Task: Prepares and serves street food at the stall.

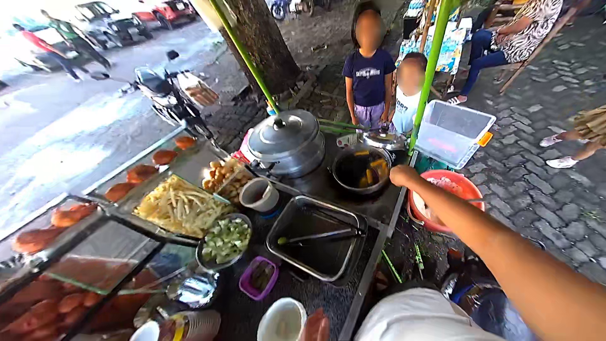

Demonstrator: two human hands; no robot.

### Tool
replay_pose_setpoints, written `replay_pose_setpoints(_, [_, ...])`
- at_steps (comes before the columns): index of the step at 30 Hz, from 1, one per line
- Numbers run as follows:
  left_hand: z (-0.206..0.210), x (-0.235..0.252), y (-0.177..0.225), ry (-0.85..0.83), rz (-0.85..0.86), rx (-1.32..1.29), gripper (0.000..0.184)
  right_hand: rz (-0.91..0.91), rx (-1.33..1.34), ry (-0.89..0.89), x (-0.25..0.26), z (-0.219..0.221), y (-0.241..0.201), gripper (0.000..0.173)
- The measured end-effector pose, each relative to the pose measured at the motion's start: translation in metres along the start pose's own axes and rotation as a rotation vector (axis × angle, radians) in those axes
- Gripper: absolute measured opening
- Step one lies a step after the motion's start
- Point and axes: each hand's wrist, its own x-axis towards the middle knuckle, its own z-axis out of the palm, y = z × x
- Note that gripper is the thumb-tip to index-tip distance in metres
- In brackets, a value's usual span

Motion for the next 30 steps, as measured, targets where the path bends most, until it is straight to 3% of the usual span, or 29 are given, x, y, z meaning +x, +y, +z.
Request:
replay_pose_setpoints(10, [0.022, 0.000, 0.017, 0.031, -0.063, 0.028, 0.047, -0.156, -0.224, 0.196, 0.040, 0.002, 0.030, 0.034])
replay_pose_setpoints(21, [0.035, 0.008, 0.028, 0.023, -0.114, 0.009, 0.047, -0.369, -0.400, 0.484, 0.041, -0.047, 0.072, 0.034])
replay_pose_setpoints(26, [0.040, 0.011, 0.032, 0.019, -0.108, 0.039, 0.048, -0.320, -0.456, 0.425, 0.065, -0.049, 0.066, 0.039])
replay_pose_setpoints(30, [0.037, 0.006, 0.027, 0.049, -0.079, 0.049, 0.049, -0.238, -0.415, 0.296, 0.053, -0.058, 0.063, 0.033])
